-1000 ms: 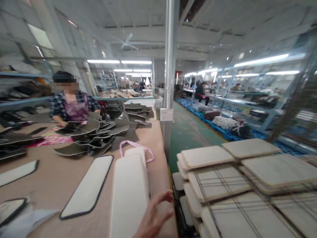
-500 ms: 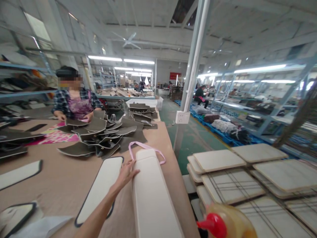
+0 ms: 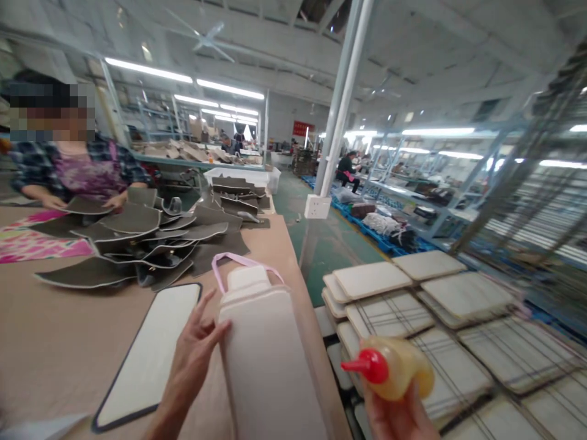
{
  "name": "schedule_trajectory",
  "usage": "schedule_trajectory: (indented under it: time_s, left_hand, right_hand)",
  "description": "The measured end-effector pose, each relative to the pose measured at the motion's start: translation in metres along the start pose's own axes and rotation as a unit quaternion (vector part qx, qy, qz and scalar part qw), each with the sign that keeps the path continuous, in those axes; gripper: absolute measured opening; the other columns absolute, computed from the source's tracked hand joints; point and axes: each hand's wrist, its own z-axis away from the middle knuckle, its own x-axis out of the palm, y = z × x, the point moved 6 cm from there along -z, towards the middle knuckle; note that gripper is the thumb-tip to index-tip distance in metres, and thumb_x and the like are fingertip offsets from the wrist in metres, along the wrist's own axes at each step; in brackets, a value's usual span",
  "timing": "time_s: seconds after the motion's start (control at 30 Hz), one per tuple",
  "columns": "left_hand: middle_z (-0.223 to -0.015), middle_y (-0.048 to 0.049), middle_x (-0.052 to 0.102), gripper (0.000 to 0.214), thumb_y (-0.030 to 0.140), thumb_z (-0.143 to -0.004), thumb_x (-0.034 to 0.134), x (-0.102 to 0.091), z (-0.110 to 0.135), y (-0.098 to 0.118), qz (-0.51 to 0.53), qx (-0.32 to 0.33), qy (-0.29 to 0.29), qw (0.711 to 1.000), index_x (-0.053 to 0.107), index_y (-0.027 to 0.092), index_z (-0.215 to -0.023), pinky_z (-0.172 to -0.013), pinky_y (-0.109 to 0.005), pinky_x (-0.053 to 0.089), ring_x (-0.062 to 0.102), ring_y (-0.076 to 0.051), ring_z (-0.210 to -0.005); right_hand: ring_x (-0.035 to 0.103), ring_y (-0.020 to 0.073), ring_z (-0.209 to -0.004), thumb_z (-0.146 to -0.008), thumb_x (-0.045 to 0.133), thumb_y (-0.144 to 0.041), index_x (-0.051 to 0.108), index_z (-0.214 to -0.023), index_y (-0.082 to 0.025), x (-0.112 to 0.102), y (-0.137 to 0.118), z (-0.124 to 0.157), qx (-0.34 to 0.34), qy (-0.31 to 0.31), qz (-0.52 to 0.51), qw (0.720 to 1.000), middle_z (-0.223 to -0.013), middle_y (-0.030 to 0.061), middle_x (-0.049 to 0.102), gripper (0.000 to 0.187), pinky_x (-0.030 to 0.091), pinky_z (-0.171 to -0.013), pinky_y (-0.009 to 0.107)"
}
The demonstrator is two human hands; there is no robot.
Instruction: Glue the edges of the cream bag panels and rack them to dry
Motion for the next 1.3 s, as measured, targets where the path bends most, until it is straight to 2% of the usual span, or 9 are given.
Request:
schedule_trajectory:
  time_s: [0.17,0.3,0.4,0.5,0.7,0.83,1.0,1.13,1.3]
  left_hand:
    - [-0.093,-0.0064,0.08,0.058,0.059,-0.06,0.083,0.005,0.066,-0.031,-0.006,-0.111,0.04,0.993,0.076,0.017,-0.1,-0.076,-0.034,0.058,0.072,-0.029,-0.091]
    - [-0.096,-0.0011,0.079,0.042,0.05,-0.062,0.084,-0.028,0.067,0.047,-0.096,0.032,0.133,0.986,0.075,0.023,-0.094,-0.069,-0.027,0.056,0.07,-0.025,-0.093]
    - [-0.067,0.0024,0.07,0.038,0.049,-0.062,0.085,-0.012,0.065,0.069,-0.078,-0.028,0.023,0.996,0.07,0.021,-0.083,-0.052,-0.023,0.049,0.062,-0.016,-0.059]
    - [-0.051,0.0048,0.056,0.046,0.057,-0.06,0.084,0.03,0.075,0.034,-0.073,-0.149,-0.132,0.977,0.061,0.018,-0.067,-0.045,-0.021,0.039,0.049,-0.011,-0.046]
    - [-0.065,0.0031,0.058,0.041,0.056,-0.071,0.075,0.05,0.068,-0.005,-0.081,-0.088,-0.171,0.978,0.062,0.017,-0.071,-0.056,-0.02,0.039,0.051,-0.012,-0.061]
    - [-0.066,0.0027,0.057,0.035,0.052,-0.072,0.076,0.03,0.062,0.04,-0.079,-0.038,-0.196,0.977,0.067,0.018,-0.075,-0.059,-0.021,0.039,0.049,-0.013,-0.062]
    - [-0.067,0.0006,0.063,0.034,0.052,-0.062,0.078,0.016,0.033,0.088,-0.193,0.069,-0.132,0.97,0.067,0.021,-0.068,-0.061,-0.024,0.04,0.051,-0.017,-0.065]
    - [-0.07,-0.0013,0.063,0.034,0.055,-0.068,0.067,0.041,0.034,0.033,-0.189,0.056,-0.169,0.966,0.059,0.022,-0.065,-0.074,-0.029,0.043,0.057,-0.023,-0.078]
    - [-0.069,-0.0016,0.058,0.037,0.052,-0.087,0.044,0.06,0.074,-0.037,-0.155,0.022,-0.17,0.973,0.056,0.022,-0.068,-0.07,-0.031,0.043,0.055,-0.024,-0.073]
  right_hand:
    - [0.077,0.0243,-0.09,-0.077,0.079,-0.045,0.075,-0.111,-0.025,0.007,-0.02,0.01,-0.1,-0.051,-0.072,0.991,-0.104,0.0085,0.079,0.039,0.065,-0.075,0.032]
    - [0.073,0.0274,-0.105,-0.072,0.085,-0.042,0.072,-0.119,-0.026,0.006,-0.038,0.025,-0.142,-0.099,-0.078,0.982,-0.116,0.0102,0.076,0.051,0.059,-0.093,0.041]
    - [0.069,0.0274,-0.115,-0.066,0.089,-0.042,0.072,-0.118,-0.024,0.006,-0.047,0.033,-0.158,-0.113,-0.104,0.975,-0.12,0.0095,0.075,0.058,0.052,-0.103,0.042]
    - [0.064,0.0245,-0.122,-0.069,0.088,-0.04,0.072,-0.115,-0.024,0.015,-0.047,0.038,-0.171,-0.131,-0.118,0.969,-0.116,0.007,0.076,0.051,0.047,-0.108,0.041]
    - [0.067,0.0238,-0.118,-0.07,0.086,-0.037,0.075,-0.103,-0.022,0.034,-0.031,0.039,-0.146,-0.143,-0.135,0.97,-0.113,0.0075,0.077,0.038,0.045,-0.11,0.041]
    - [0.074,0.0204,-0.1,-0.072,0.085,-0.032,0.075,-0.106,-0.022,0.032,-0.029,0.037,-0.145,-0.106,-0.159,0.971,-0.107,0.0057,0.079,0.037,0.05,-0.105,0.039]
    - [0.074,0.0201,-0.097,-0.068,0.089,-0.033,0.074,-0.108,-0.023,0.039,-0.034,0.041,-0.183,-0.131,-0.138,0.965,-0.105,0.005,0.079,0.044,0.052,-0.103,0.037]
    - [0.073,0.0208,-0.103,-0.069,0.089,-0.034,0.074,-0.11,-0.024,0.044,-0.028,0.042,-0.206,-0.129,-0.119,0.963,-0.108,0.0047,0.078,0.045,0.052,-0.104,0.038]
    - [0.071,0.0245,-0.11,-0.063,0.092,-0.039,0.076,-0.107,-0.025,0.047,-0.01,0.035,-0.193,-0.1,-0.088,0.972,-0.104,0.0058,0.079,0.05,0.05,-0.105,0.041]
